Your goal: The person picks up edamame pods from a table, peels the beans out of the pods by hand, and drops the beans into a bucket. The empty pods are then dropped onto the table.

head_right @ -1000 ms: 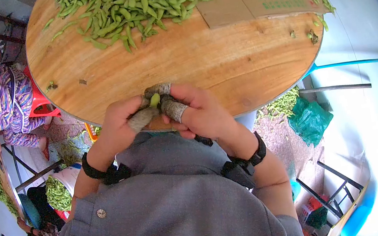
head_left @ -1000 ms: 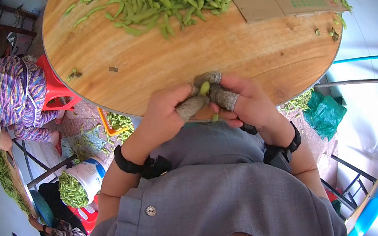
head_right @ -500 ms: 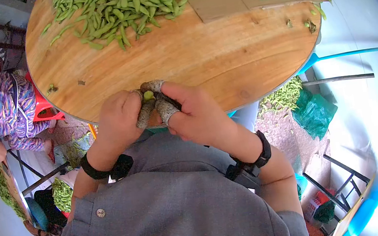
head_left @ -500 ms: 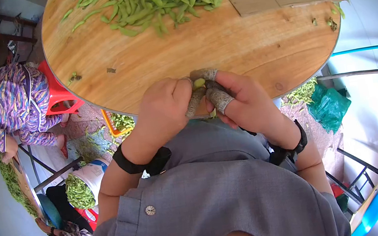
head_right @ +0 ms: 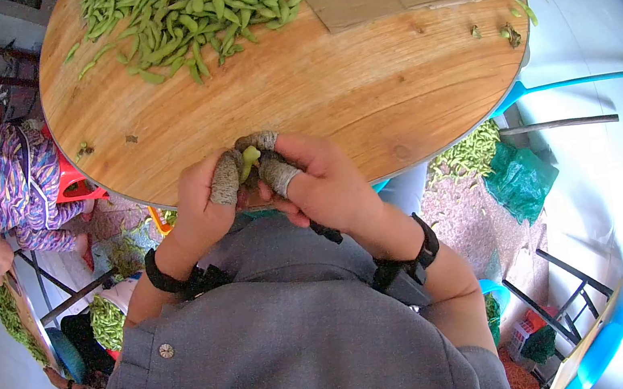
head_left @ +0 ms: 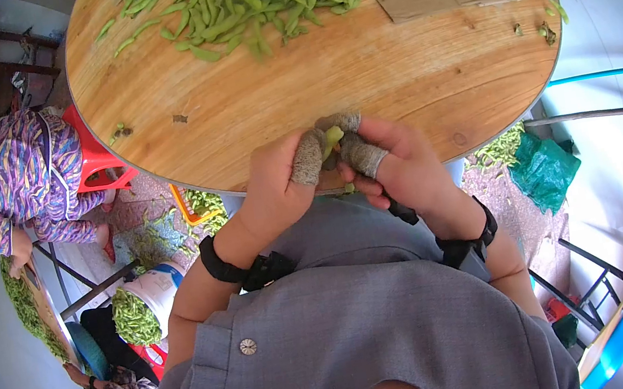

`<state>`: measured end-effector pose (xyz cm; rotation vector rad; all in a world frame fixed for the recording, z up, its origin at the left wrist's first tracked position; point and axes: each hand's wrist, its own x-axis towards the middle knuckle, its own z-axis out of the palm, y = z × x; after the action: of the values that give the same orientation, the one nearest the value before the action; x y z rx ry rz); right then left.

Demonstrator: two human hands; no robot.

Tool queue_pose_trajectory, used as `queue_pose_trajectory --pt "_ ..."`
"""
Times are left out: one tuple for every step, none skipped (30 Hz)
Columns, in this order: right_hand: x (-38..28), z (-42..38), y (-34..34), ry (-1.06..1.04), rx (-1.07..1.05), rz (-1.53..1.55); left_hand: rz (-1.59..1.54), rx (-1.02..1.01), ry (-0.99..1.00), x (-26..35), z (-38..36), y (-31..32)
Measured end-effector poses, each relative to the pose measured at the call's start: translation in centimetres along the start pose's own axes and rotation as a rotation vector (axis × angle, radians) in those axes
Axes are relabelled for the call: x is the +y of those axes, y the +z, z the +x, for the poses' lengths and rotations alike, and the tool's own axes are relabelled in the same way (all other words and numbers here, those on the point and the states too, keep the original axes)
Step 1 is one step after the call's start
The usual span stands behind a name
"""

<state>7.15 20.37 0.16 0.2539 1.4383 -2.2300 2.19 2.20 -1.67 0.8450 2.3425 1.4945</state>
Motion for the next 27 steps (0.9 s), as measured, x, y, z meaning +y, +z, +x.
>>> queue_pose_trajectory --pt "0.0 0.0 0.0 0.001 0.0 0.0 -0.126 -0.065 -0.162 0.4 0.0 -0.3" --pt "0.1 0.0 -0.1 0.016 0.016 -0.014 -0.127 -0.067 -0.164 0.6 0.0 -0.5" --pt "0.2 -0.1 -0.1 0.031 0.033 -0.027 -0.236 -0.118 -0.248 0.7 0.0 -0.7" --pt "0.2 -0.1 -0.2 0.032 0.035 -0.025 -0.344 -0.167 -0.332 0.7 0.0 -0.7" --pt "0.1 -0.1 -0.3 0.037 0.027 -0.007 -0.344 -0.167 -0.331 0.7 0.0 -0.7" --pt "-0.1 -0.1 -0.4 0.041 0.018 0.012 -0.404 -0.175 -0.255 0.6 -0.1 -0.6" --pt "-0.1 -0.1 -0.4 0.041 0.015 0.011 -0.461 -0.182 -0.18 0.6 -0.2 -0.6" --pt "-0.2 -0.1 -0.4 0.026 0.0 -0.038 -0.46 -0.179 -0.182 0.5 -0.3 -0.8" --pt "-0.3 -0.1 -0.3 0.011 -0.015 -0.086 -0.523 -0.228 -0.291 0.3 -0.5 -1.2" --pt "-0.4 -0.1 -0.3 0.012 -0.017 -0.087 -0.587 -0.277 -0.401 0.2 -0.6 -1.4" --pt "-0.5 -0.2 -0.3 -0.003 -0.039 -0.092 -0.586 -0.275 -0.4 0.2 -0.6 -1.5" --pt "-0.6 -0.3 -0.3 -0.018 -0.059 -0.097 -0.737 -0.289 -0.459 0.2 -0.7 -1.5" --pt "-0.7 -0.4 -0.2 -0.019 -0.059 -0.096 -0.888 -0.303 -0.517 0.2 -0.7 -1.5" --pt "-0.7 -0.4 -0.2 -0.007 -0.088 -0.006 -0.886 -0.307 -0.516 0.2 -0.7 -1.5" --pt "-0.8 -0.6 -0.2 0.006 -0.116 0.084 -1.163 -0.375 -0.535 0.2 -0.8 -1.4" --pt "-0.8 -0.7 -0.1 0.005 -0.113 0.085 -1.441 -0.44 -0.551 0.2 -0.9 -1.3" --pt "-0.8 -0.7 0.0 0.02 -0.095 0.115 -1.441 -0.442 -0.552 0.3 -0.8 -1.2" --pt "-0.8 -0.7 0.1 0.036 -0.077 0.144 -1.416 -0.4 -0.598 0.3 -0.7 -1.0" --pt "-0.6 -0.5 0.1 0.037 -0.076 0.146 -1.391 -0.36 -0.644 0.3 -0.6 -0.9" --pt "-0.3 -0.3 -0.1 0.03 -0.043 0.09 -1.391 -0.362 -0.647 0.4 -0.5 -0.9" --pt "0.0 -0.1 -0.3 0.023 -0.011 0.033 -1.059 -0.342 -0.558 0.5 -0.4 -0.9" --pt "0.1 0.1 -0.4 0.022 -0.01 0.033 -0.727 -0.317 -0.463 0.6 -0.3 -0.9" --pt "0.2 0.2 -0.6 0.014 -0.024 -0.036 -0.726 -0.318 -0.463 0.6 -0.3 -1.0" --pt "0.2 0.2 -0.7 0.008 -0.038 -0.104 -0.623 -0.328 -0.404 0.7 -0.4 -1.3" --pt "-0.1 0.1 -0.8 0.009 -0.038 -0.101 -0.521 -0.337 -0.346 0.8 -0.5 -1.5" --pt "-0.6 -0.1 -0.8 0.014 -0.018 -0.162 -0.519 -0.338 -0.348 0.6 -0.7 -1.6" --pt "-0.9 -0.1 -0.9 0.018 0.002 -0.223 -0.558 -0.339 -0.358 0.5 -0.8 -1.8"
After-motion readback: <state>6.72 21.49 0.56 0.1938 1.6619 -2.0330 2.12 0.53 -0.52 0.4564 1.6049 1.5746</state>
